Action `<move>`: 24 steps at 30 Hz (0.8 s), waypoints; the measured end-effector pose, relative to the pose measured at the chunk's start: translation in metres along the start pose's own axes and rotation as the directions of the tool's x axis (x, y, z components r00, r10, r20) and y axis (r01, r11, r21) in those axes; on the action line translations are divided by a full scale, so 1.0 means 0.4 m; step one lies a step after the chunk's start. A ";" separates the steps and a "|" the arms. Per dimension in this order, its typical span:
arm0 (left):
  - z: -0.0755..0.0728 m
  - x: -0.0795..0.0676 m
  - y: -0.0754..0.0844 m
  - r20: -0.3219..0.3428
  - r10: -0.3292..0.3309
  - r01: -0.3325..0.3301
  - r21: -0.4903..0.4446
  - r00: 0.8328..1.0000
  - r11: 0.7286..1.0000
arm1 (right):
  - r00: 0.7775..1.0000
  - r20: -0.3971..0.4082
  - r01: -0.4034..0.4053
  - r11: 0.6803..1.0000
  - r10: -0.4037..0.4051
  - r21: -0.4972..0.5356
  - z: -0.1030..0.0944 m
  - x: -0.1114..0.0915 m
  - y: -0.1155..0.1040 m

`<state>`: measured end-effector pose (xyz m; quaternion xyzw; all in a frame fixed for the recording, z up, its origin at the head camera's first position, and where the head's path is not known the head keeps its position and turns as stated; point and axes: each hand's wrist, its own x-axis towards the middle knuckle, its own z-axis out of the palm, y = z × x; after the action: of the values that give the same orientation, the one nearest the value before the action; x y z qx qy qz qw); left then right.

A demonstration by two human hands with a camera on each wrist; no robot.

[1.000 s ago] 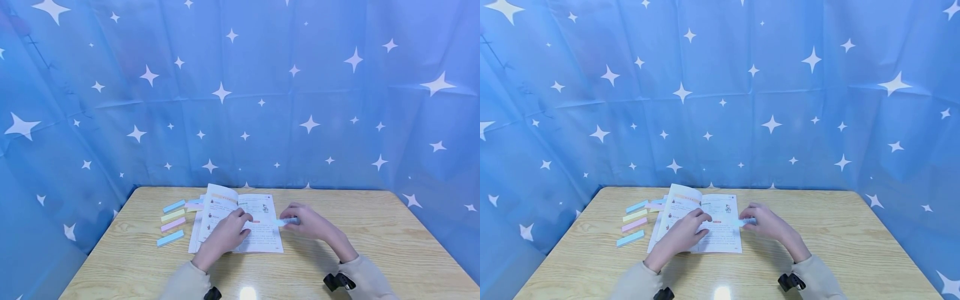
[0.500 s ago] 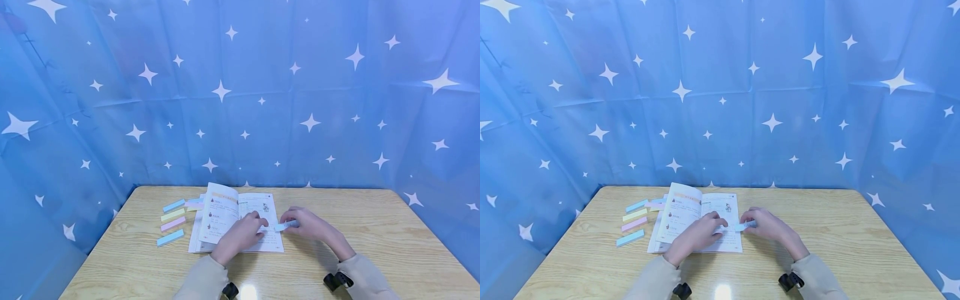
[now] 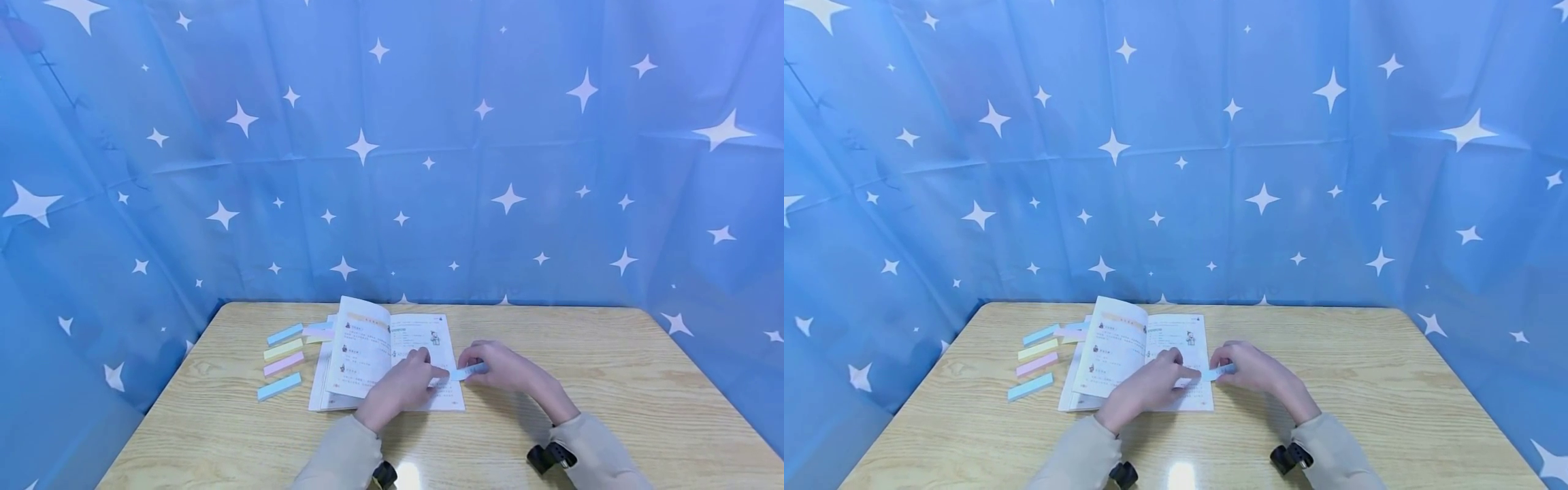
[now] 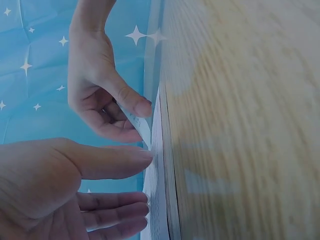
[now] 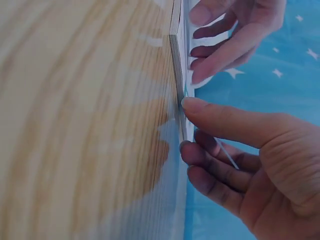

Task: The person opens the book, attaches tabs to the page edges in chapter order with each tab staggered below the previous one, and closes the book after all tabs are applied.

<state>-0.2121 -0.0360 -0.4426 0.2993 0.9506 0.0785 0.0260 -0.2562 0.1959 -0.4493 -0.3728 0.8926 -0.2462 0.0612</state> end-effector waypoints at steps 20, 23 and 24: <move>-0.001 -0.006 0.049 0.105 -0.061 0.040 0.188 0.993 0.981 | 0.999 0.038 -0.006 1.000 0.007 -0.023 -0.009 -0.019 -0.057; 0.001 -0.006 0.047 0.100 -0.055 0.035 0.188 0.993 0.982 | 0.997 0.080 0.022 1.000 -0.020 -0.017 -0.007 -0.023 -0.077; 0.000 -0.006 0.047 0.100 -0.054 0.035 0.184 0.994 0.982 | 0.995 0.093 0.030 0.999 -0.027 -0.025 -0.005 -0.024 -0.082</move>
<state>-0.1994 -0.0222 -0.4397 0.2829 0.9575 -0.0249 0.0498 -0.2289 0.1838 -0.4323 -0.3973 0.8866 -0.2175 0.0938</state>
